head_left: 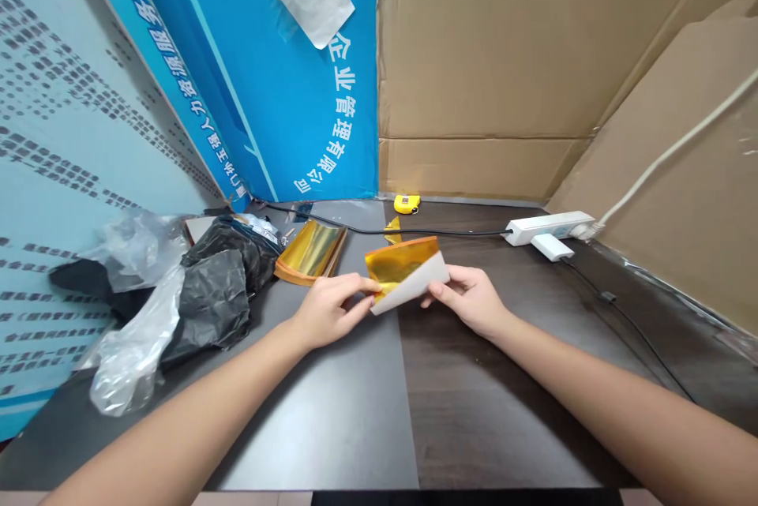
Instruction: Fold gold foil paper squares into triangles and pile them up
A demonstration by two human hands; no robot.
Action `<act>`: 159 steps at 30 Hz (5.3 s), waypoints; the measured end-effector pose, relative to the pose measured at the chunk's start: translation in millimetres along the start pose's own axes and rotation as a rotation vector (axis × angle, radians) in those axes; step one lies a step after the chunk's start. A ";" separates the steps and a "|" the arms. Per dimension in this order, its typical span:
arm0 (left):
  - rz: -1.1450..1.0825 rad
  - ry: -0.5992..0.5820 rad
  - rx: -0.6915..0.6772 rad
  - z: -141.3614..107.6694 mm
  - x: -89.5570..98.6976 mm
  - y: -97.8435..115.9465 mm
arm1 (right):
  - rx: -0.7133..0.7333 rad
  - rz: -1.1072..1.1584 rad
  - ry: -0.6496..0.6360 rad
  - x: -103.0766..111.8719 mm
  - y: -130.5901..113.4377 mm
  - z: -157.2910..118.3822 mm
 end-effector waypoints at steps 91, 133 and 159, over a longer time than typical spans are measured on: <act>-1.006 0.030 0.423 -7.9 -14.3 -39.3 | -0.300 0.219 -0.075 4.7 21.3 8.9; -0.680 0.255 0.429 -10.6 -25.4 -17.0 | 0.012 -0.032 0.149 -7.7 -3.7 -4.0; -0.884 0.075 0.677 -8.3 -46.7 -29.2 | -0.291 0.374 0.263 -49.0 11.6 13.1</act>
Point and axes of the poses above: each hand's wrist, its own z-axis towards the middle knuckle, its own x-axis out of the back of the hand, y = z × x, the point moved 7 cm from there along z, towards the middle knuckle
